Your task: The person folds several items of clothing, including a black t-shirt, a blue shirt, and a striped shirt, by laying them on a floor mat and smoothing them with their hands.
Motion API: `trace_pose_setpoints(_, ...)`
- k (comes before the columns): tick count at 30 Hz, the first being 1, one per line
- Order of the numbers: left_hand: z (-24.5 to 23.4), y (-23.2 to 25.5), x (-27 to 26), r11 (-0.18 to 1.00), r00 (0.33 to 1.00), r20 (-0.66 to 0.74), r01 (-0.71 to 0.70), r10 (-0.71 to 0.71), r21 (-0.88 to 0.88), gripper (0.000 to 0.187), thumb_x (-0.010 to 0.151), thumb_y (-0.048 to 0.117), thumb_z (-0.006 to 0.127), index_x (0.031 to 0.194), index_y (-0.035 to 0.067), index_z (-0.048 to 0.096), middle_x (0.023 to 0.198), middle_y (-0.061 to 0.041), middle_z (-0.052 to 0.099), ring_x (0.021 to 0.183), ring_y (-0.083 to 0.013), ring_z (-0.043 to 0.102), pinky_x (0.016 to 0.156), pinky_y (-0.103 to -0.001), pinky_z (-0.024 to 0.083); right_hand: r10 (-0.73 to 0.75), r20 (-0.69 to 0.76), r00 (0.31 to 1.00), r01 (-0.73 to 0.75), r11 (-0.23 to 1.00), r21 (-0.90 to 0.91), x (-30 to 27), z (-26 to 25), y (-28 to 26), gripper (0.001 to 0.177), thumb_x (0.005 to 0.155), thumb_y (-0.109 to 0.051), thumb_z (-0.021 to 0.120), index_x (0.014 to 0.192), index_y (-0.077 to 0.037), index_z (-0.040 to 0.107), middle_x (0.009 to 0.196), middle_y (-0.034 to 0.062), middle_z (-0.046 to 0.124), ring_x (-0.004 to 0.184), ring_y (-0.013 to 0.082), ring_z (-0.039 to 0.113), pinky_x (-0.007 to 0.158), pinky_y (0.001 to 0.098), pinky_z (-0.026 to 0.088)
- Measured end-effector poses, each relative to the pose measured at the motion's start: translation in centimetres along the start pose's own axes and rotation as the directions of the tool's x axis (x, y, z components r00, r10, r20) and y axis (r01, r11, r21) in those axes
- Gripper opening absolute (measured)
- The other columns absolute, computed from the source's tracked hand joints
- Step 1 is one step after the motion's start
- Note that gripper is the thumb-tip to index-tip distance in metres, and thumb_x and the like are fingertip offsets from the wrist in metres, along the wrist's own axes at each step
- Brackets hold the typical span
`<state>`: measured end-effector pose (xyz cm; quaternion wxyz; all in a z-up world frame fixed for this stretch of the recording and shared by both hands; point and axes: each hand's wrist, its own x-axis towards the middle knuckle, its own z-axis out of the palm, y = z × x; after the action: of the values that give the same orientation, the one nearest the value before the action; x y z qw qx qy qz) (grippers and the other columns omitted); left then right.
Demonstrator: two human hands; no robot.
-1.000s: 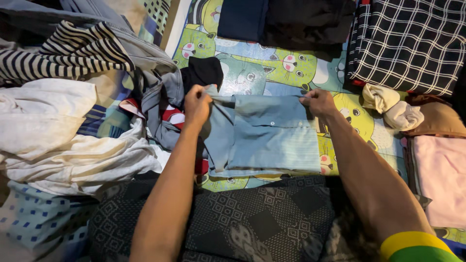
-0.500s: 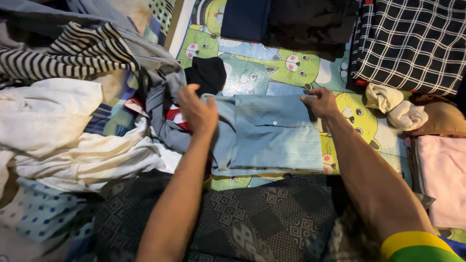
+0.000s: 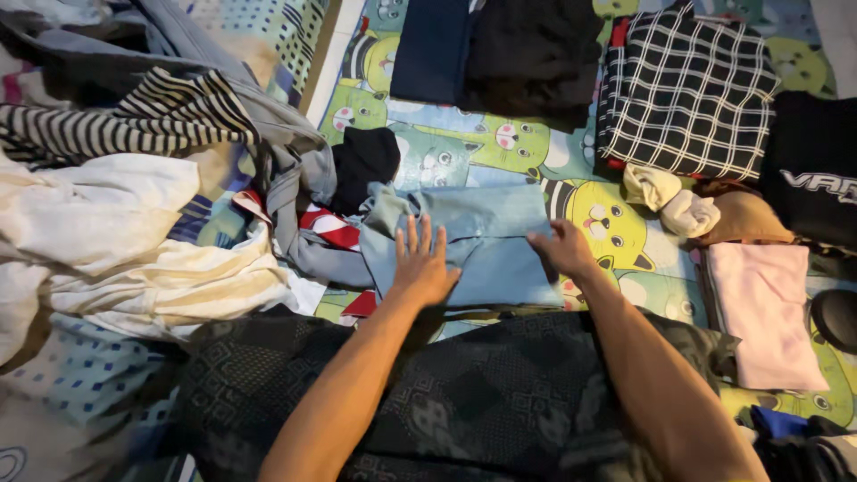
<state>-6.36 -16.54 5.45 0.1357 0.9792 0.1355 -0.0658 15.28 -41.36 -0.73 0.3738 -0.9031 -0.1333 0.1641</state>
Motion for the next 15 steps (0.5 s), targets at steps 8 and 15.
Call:
trace_pose_setpoints(8, -0.5, 8.0, -1.5, 0.505, 0.939, 0.229, 0.331, -0.255, -0.797, 0.095, 0.084, 0.061, 0.063, 0.162, 0.018, 0.029, 0.171, -0.015, -0.006, 0.155, -0.0425, -0.014, 0.124, -0.057, -0.001, 0.241, 0.231, 0.943, -0.319, 0.850, 0.420, -3.2, -1.0, -1.3, 0.066, 0.087, -0.014, 0.083, 0.134, 0.017, 0.048, 0.105, 0.0258, 0.066, 0.086, 0.0326, 0.064, 0.069, 0.0445, 0.053)
trace_pose_setpoints(15, -0.2, 6.7, 0.6, -0.693, 0.937, 0.266, 0.346, 0.224, -0.633, 0.088, 0.090, 0.073, 0.050, 0.151, 0.010, 0.047, 0.159, -0.015, 0.043, 0.142, -0.0352, 0.043, 0.119, -0.053, 0.034, -0.185, 0.407, 0.895, -0.093, 0.814, 0.574, -10.4, -5.4, -15.7, 0.050, 0.082, -0.003, 0.073, 0.130, 0.001, 0.062, 0.105, 0.0145, 0.072, 0.088, 0.0222, 0.072, 0.079, 0.0350, 0.065)
